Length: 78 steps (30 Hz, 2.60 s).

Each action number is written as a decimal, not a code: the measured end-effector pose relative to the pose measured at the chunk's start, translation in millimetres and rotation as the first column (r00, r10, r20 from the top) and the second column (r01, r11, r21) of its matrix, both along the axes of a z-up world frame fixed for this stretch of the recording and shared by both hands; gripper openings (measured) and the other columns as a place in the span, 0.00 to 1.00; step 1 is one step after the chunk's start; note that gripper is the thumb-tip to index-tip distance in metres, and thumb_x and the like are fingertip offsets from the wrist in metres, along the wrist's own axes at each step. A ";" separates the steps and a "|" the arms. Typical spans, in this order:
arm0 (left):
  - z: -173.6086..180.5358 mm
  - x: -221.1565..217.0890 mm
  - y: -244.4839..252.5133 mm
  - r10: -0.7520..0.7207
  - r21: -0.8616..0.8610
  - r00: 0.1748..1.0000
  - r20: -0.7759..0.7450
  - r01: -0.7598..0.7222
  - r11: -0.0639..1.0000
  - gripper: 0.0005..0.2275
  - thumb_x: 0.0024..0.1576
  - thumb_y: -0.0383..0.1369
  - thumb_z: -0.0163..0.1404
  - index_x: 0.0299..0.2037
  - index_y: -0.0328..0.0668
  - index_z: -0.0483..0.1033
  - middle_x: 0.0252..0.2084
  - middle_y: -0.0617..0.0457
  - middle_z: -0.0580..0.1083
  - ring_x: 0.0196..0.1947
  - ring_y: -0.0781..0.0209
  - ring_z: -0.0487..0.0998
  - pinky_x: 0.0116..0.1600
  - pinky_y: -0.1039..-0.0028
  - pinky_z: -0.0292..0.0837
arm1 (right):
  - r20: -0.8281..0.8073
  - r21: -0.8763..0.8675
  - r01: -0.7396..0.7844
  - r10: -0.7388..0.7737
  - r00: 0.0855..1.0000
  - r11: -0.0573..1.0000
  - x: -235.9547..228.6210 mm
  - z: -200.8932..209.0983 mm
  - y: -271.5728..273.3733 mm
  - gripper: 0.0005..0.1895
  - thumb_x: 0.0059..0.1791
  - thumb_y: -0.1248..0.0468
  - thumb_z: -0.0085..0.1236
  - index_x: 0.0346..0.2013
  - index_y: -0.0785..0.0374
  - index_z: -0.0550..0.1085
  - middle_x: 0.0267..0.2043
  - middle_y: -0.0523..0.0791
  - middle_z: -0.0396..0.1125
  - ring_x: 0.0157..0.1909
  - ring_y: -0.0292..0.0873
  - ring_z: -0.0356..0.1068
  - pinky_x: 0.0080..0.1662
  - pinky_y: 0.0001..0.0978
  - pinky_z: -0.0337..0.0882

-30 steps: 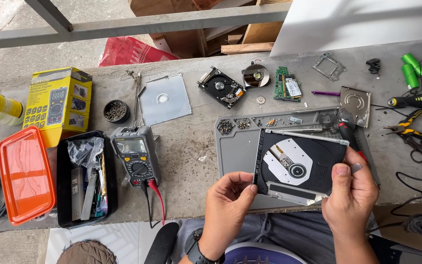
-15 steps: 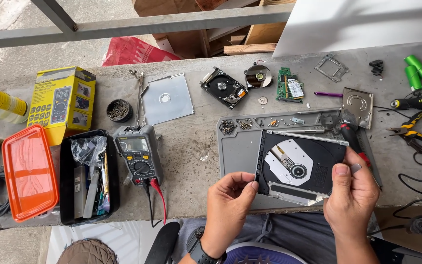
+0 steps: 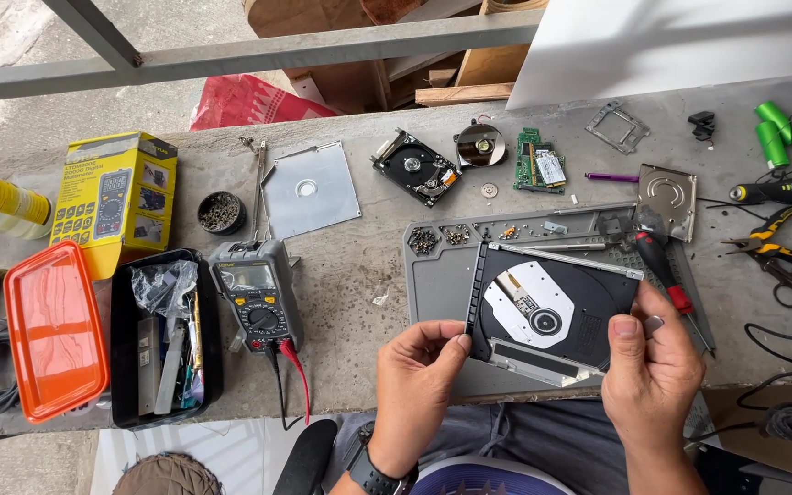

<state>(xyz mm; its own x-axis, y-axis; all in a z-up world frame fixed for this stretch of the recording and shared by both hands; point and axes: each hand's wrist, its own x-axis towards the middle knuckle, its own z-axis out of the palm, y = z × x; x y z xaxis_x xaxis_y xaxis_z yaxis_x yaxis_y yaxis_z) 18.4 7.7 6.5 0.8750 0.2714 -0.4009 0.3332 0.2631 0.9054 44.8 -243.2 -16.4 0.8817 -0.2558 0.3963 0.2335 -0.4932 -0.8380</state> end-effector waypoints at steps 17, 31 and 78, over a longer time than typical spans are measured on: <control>13.2 -7.9 0.1 -0.124 -0.031 0.988 0.096 0.128 0.991 0.12 0.63 0.34 0.66 0.52 0.37 0.94 0.43 0.51 0.91 0.41 0.65 0.88 0.53 0.75 0.86 | -0.025 0.288 0.020 -0.013 1.000 0.957 11.7 16.7 17.4 0.22 0.68 0.61 0.48 0.74 0.70 0.74 0.71 0.52 0.74 0.75 0.44 0.71 0.79 0.37 0.70; 10.6 -9.8 -1.8 -0.147 -0.055 0.985 0.087 0.152 0.987 0.12 0.63 0.35 0.66 0.53 0.38 0.94 0.40 0.52 0.90 0.39 0.64 0.89 0.52 0.75 0.86 | -0.077 0.336 0.078 -0.055 0.995 0.939 14.8 9.2 8.0 0.22 0.68 0.59 0.52 0.73 0.69 0.76 0.68 0.49 0.75 0.72 0.41 0.72 0.77 0.32 0.71; 45.5 8.1 16.9 -0.154 -0.727 0.978 -0.140 0.004 0.687 0.13 0.65 0.32 0.64 0.46 0.29 0.75 0.40 0.31 0.84 0.29 0.52 0.86 0.33 0.75 0.86 | -0.409 0.562 0.033 0.243 0.880 0.827 34.6 62.5 14.0 0.28 0.70 0.45 0.45 0.67 0.64 0.81 0.37 0.60 0.78 0.30 0.51 0.75 0.26 0.28 0.53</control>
<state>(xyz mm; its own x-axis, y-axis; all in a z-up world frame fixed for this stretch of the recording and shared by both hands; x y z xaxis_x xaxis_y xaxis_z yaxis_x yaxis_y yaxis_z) 26.5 24.6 52.0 0.7734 -0.2337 -0.5893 0.5158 0.7724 0.3706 79.4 -229.2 46.0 0.9553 -0.1985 -0.2190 -0.2081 0.0743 -0.9753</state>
